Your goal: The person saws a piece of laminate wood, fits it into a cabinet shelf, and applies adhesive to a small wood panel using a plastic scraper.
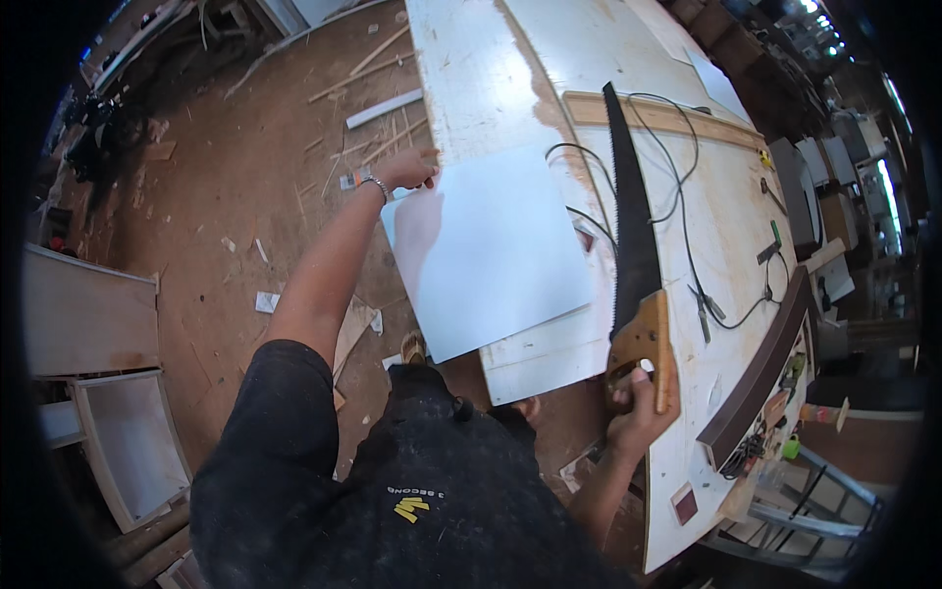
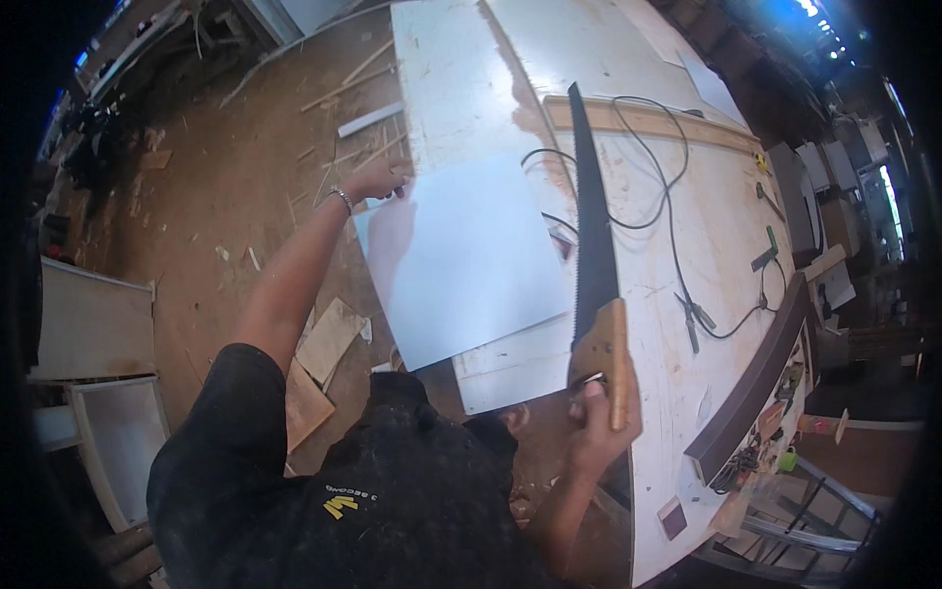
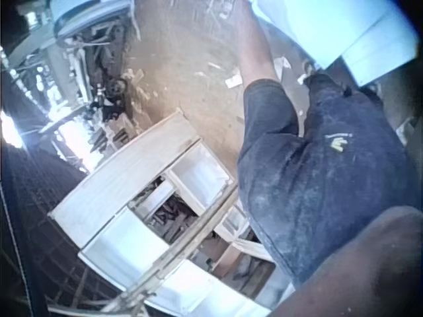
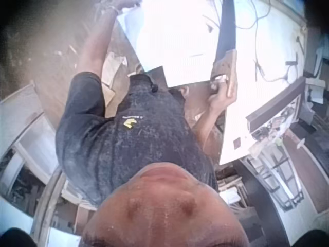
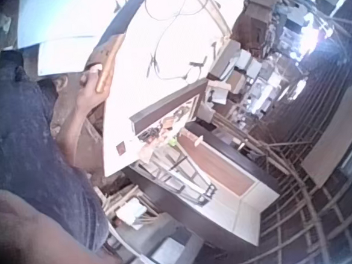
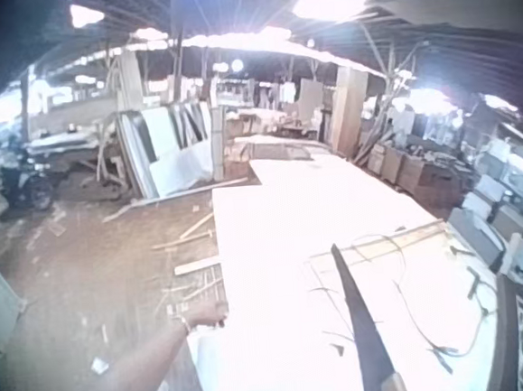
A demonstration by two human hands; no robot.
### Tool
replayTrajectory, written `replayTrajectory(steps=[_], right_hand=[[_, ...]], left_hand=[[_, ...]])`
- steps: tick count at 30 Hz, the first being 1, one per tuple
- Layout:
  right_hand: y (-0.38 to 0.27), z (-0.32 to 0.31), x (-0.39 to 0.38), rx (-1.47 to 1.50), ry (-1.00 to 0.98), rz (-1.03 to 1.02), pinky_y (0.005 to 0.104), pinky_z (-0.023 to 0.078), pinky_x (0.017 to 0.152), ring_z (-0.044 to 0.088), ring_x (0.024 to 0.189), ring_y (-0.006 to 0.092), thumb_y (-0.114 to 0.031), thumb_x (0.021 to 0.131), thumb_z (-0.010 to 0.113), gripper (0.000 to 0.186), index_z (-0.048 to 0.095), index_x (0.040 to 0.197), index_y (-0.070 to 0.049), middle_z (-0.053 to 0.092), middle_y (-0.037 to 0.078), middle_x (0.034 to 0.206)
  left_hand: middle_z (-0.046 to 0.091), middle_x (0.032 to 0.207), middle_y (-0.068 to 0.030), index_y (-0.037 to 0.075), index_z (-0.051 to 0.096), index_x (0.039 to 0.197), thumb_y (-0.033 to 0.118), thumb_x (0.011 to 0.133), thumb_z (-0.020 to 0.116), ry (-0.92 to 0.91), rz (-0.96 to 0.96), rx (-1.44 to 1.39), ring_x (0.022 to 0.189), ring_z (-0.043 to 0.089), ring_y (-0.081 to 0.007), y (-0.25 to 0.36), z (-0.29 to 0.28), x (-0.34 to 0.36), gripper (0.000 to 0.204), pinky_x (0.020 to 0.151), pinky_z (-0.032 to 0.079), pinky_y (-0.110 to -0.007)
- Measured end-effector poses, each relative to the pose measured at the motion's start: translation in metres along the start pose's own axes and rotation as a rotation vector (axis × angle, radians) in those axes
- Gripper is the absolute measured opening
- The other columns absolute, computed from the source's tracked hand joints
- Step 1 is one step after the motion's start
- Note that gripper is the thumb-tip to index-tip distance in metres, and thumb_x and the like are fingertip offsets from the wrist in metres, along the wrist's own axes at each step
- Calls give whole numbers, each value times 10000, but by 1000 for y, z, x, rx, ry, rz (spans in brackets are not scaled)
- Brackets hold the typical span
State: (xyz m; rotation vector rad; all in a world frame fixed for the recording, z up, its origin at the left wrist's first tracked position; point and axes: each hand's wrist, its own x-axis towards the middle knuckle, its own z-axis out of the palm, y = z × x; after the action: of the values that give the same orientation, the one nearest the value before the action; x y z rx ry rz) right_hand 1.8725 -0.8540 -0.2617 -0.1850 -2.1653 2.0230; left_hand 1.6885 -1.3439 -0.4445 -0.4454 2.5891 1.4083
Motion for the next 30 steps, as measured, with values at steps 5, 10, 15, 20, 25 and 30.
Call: replayTrajectory(steps=[5, 10, 15, 20, 25, 30], right_hand=[[8, 84, -18, -86, -169, 109, 201, 423, 509, 523, 594, 56, 65, 898, 629, 532, 601, 1429, 67, 619, 21, 834], [29, 135, -4, -183, -308, 242, 194, 427, 544, 536, 623, 48, 59, 908, 648, 530, 602, 1435, 55, 647, 19, 875], [50, 193, 36, -209, -500, 285, 266, 509, 862, 634, 955, 128, 62, 906, 635, 522, 612, 1427, 46, 705, 90, 1125], [71, 244, 35, -303, -587, 117, 344, 534, 1005, 712, 1148, 240, 35, 898, 633, 510, 617, 1406, 63, 718, 231, 1294], [76, 293, 16, -419, -551, 101, 372, 562, 960, 746, 1118, 291, -7, 905, 638, 516, 609, 1416, 62, 729, 266, 1258], [69, 323, 0, -544, -477, 195, 370, 560, 960, 745, 1108, 292, -7, 910, 630, 521, 603, 1427, 55, 726, 275, 1254]], left_hand=[[767, 1115, -217, -15, 566, 1442, 397, 980, 677, 518, -183, -99, 1042, 740, -317, -123, -15, -28, 629, 939, 552, -421], [764, 1114, -219, 19, 650, 1330, 537, 961, 709, 467, -406, -283, 1033, 738, -365, -148, 61, -36, 640, 900, 563, -437], [753, 942, -218, -13, 723, 1049, 545, 961, 715, 652, -223, -162, 921, 738, -386, -125, 57, -16, 565, 816, 560, -448], [720, 841, -212, -16, 708, 970, 505, 976, 711, 553, -222, -178, 780, 692, -378, -134, 34, -19, 520, 751, 543, -437], [677, 738, -185, 16, 725, 985, 509, 979, 707, 535, -204, -69, 640, 634, -313, -131, 36, 0, 493, 632, 509, -420], [663, 667, -149, 69, 754, 1076, 522, 971, 714, 392, -220, -166, 601, 671, -306, -129, 23, 2, 467, 583, 499, -441]])
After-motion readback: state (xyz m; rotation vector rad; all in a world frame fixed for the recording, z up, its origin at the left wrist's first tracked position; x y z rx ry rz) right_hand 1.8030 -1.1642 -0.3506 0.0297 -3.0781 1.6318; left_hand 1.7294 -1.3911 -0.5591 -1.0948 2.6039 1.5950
